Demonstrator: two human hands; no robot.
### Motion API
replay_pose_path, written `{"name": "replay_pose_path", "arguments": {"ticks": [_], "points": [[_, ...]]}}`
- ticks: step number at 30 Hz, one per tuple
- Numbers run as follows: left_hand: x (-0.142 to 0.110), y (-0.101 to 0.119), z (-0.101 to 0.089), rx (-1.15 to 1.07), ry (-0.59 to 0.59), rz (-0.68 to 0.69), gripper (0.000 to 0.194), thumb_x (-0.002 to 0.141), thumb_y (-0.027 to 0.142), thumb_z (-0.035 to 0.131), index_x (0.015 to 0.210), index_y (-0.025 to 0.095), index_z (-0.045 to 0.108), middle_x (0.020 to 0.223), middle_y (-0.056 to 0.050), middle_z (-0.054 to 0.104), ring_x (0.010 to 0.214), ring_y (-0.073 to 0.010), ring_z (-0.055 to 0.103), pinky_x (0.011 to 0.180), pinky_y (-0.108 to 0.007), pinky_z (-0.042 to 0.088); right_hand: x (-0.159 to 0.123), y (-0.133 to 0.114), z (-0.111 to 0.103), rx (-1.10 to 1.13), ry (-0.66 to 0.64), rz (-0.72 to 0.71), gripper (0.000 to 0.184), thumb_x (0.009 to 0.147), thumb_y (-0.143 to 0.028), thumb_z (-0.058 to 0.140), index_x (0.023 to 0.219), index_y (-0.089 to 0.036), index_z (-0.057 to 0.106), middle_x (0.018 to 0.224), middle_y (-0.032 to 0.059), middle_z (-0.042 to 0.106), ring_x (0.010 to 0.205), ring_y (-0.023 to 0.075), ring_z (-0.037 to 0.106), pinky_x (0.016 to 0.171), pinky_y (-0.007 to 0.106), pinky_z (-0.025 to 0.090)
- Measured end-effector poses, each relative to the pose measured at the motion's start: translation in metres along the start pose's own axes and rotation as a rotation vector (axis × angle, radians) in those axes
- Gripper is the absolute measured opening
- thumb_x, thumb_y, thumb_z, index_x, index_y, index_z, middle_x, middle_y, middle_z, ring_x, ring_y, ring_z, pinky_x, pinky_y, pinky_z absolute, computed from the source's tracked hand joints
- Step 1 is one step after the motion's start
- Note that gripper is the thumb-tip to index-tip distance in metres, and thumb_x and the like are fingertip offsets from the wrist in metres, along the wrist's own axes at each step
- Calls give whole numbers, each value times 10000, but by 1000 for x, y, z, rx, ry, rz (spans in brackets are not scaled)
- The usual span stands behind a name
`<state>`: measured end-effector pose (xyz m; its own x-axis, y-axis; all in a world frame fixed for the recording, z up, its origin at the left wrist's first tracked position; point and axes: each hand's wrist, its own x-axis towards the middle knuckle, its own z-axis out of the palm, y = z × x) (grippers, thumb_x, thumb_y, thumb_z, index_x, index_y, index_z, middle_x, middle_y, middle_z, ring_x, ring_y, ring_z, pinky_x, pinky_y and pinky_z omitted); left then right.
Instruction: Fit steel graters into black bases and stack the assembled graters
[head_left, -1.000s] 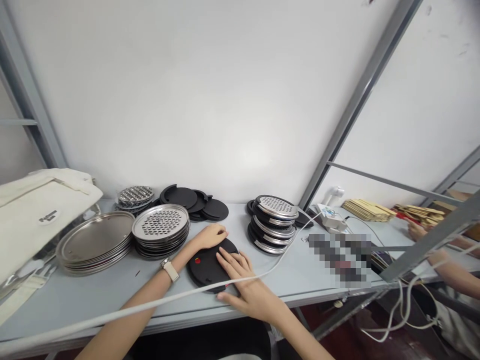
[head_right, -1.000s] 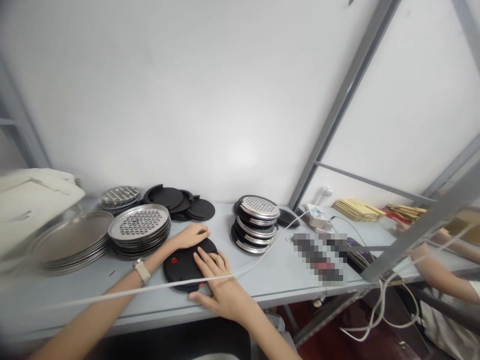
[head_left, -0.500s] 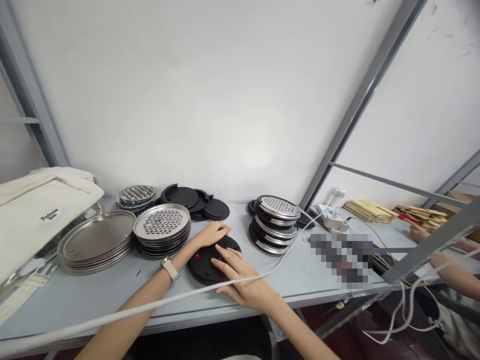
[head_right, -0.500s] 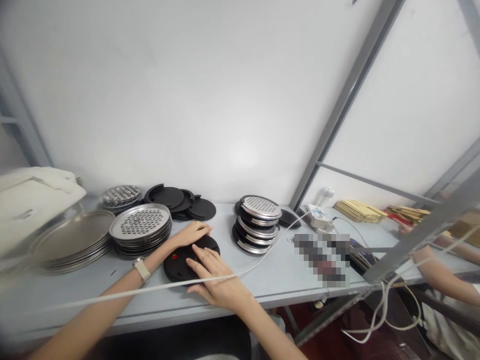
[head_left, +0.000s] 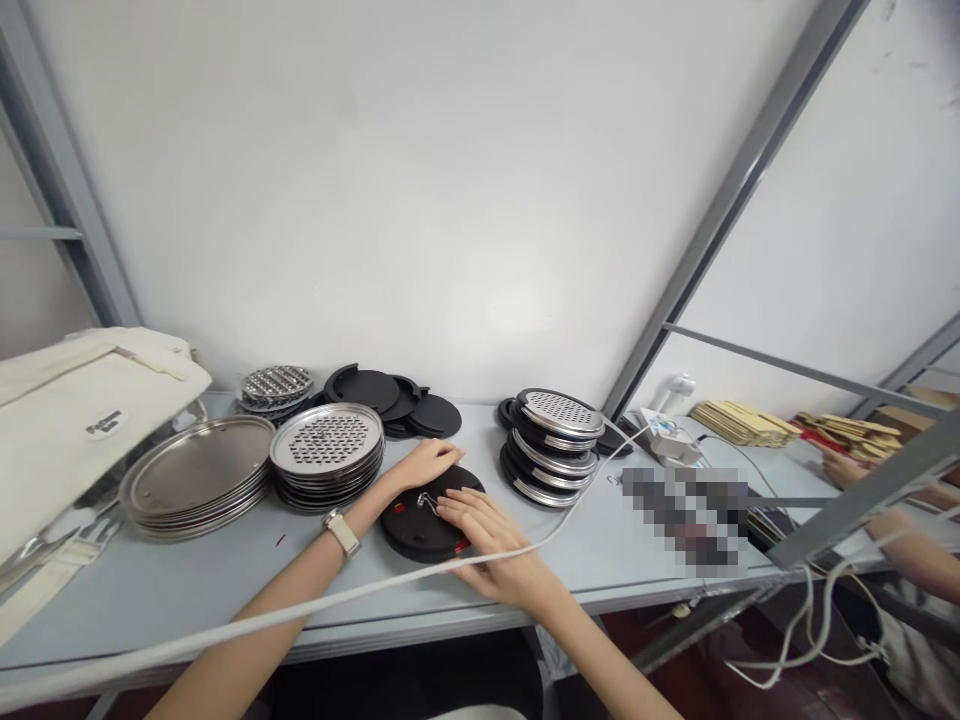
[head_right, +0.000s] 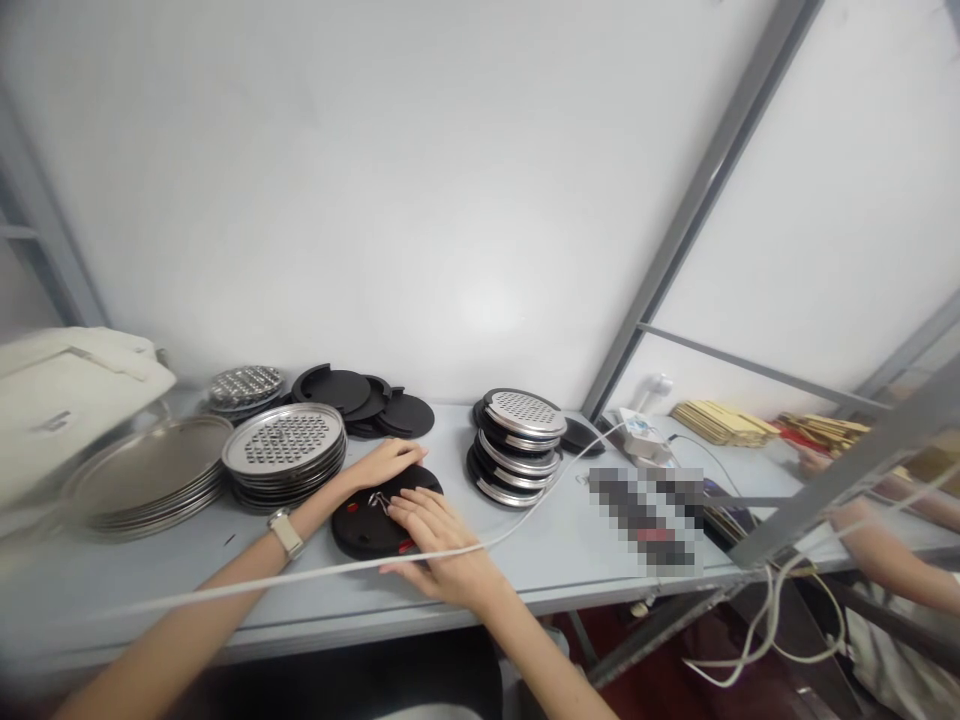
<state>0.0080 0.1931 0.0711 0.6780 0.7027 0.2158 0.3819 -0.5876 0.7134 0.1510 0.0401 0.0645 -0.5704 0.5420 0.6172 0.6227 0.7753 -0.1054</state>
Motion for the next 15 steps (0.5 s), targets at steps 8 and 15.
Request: {"name": "replay_pose_path", "arguments": {"ticks": [8,15], "points": [[1,-3,6,-41,-34,-9,450,883,466,375,655,166,621,692,-31,655,719,-191,570,720,-279,402,0,0,5,-21,-13,66,670,778,-641,645,1209,-136,559,1271,200,605,1229,301,548,1049,468,458],[2,-1,-3,-220,-127,-77,502,885,518,391,696,156,683,740,-47,704,785,-197,605,777,-276,432,-5,6,6,-80,50,61,610,876,-565,570,1292,-124,507,1240,200,628,1247,303,540,1042,483,460]]}}
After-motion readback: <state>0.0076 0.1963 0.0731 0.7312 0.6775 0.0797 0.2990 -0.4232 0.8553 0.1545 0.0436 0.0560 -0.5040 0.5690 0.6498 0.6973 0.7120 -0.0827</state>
